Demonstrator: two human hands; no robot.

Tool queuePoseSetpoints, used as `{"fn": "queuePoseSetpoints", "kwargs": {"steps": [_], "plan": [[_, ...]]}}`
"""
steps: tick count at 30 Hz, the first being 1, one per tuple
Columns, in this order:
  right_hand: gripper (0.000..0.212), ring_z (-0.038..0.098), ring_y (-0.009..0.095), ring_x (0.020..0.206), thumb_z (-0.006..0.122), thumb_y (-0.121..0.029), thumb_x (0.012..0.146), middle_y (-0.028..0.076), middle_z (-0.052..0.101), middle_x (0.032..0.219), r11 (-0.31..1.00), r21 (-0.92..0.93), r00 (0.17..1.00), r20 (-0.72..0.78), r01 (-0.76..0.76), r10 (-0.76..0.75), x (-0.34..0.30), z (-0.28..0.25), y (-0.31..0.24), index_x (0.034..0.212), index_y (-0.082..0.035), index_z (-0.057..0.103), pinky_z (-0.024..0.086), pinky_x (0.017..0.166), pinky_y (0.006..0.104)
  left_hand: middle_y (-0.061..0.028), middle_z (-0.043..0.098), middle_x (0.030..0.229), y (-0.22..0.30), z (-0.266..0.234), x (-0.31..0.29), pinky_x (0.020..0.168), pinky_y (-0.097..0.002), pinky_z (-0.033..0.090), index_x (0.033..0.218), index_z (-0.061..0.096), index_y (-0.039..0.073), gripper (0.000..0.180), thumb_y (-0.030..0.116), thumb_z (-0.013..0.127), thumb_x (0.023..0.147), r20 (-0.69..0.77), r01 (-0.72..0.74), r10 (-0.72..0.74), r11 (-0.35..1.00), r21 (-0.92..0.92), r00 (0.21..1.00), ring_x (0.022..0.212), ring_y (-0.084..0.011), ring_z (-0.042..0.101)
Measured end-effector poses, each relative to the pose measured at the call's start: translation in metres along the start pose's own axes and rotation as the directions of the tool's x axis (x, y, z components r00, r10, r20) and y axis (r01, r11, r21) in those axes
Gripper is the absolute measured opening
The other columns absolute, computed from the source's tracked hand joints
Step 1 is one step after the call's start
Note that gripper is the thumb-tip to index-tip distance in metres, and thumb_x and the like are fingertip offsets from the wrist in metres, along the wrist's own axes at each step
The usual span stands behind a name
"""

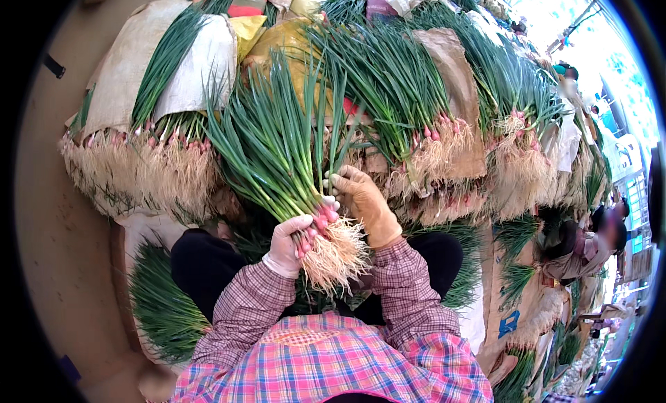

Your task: The person gathers individual stalks of green onions from a pile on the floor and bunches them together into a large organized cluster by hand.

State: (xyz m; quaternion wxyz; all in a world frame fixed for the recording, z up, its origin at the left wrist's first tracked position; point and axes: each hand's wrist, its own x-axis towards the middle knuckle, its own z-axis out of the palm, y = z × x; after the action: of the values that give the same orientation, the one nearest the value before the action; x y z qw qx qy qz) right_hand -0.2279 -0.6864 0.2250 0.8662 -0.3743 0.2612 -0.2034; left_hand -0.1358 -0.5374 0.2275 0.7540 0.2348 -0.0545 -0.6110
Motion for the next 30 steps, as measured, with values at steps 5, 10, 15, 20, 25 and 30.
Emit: {"fn": "queuePoseSetpoints", "kwargs": {"steps": [5,10,15,20,25,30], "plan": [[0.009,0.056,0.011,0.061,0.055,-0.015,0.089,0.003,0.057,0.068,0.997,-0.038,0.956,-0.284,0.065,-0.073,0.006,-0.021,0.023,0.089,-0.006,0.056,0.046,0.052,0.0215,-0.0187,0.057,0.108,0.004,-0.004,-0.003,0.081,-0.0297,0.04,0.117,0.048,-0.009,0.047,0.012,0.051,0.074,0.04,0.062,-0.061,0.998,-0.015,0.997,0.097,-0.021,0.05],[0.021,0.061,0.015,0.063,0.063,-0.023,0.083,0.009,0.064,0.073,0.434,-0.886,0.765,-0.163,0.165,-0.624,-0.025,0.001,0.024,0.09,-0.003,0.064,0.047,0.058,0.029,-0.0183,0.06,0.104,0.01,-0.011,-0.002,0.056,-0.0161,0.05,0.119,0.046,-0.009,0.048,0.011,0.051,0.075,0.125,0.196,-0.207,0.976,0.094,0.97,0.067,-0.008,0.059],[0.016,0.05,0.008,0.047,0.063,-0.016,0.084,0.002,0.058,0.064,0.926,-0.363,0.979,-0.123,0.107,-0.162,-0.009,0.017,-0.008,0.081,-0.001,0.061,0.038,0.044,0.0214,-0.0098,0.063,0.083,0.008,-0.01,0.0,0.038,-0.0129,0.039,0.111,0.052,-0.009,0.039,0.011,0.049,0.078,-0.067,0.217,-0.208,0.952,0.214,0.976,0.044,-0.0034,0.048],[0.017,0.053,0.009,0.055,0.06,-0.018,0.085,0.0,0.051,0.064,0.737,-0.595,0.641,-0.436,0.322,-0.632,-0.114,0.013,-0.082,0.08,-0.001,0.058,0.041,0.045,0.0234,-0.017,0.061,0.098,0.006,-0.002,-0.001,0.043,-0.0123,0.043,0.122,0.044,-0.007,0.049,0.005,0.051,0.075,-0.032,0.078,-0.077,0.996,0.035,0.997,0.053,-0.0032,0.053],[0.019,0.064,0.021,0.072,0.059,-0.02,0.085,0.009,0.061,0.069,0.433,-0.83,0.518,-0.558,-0.353,-0.648,-0.188,-0.147,-0.029,0.091,-0.002,0.061,0.047,0.057,0.0297,-0.0188,0.054,0.115,0.001,-0.007,0.003,0.066,-0.0181,0.05,0.127,0.038,-0.008,0.057,0.007,0.052,0.074,0.137,0.057,-0.05,0.997,-0.046,0.989,0.08,-0.0088,0.058],[0.028,0.061,0.031,0.08,0.063,-0.023,0.08,0.016,0.063,0.085,0.288,-0.946,0.568,-0.322,-0.152,-0.758,-0.155,-0.118,-0.057,0.098,-0.002,0.061,0.048,0.071,0.0329,-0.0171,0.051,0.121,0.008,-0.006,-0.005,0.096,-0.0383,0.042,0.132,0.033,-0.004,0.059,0.014,0.051,0.079,0.221,0.009,0.029,0.986,-0.169,0.975,0.108,-0.0232,0.053]]}}
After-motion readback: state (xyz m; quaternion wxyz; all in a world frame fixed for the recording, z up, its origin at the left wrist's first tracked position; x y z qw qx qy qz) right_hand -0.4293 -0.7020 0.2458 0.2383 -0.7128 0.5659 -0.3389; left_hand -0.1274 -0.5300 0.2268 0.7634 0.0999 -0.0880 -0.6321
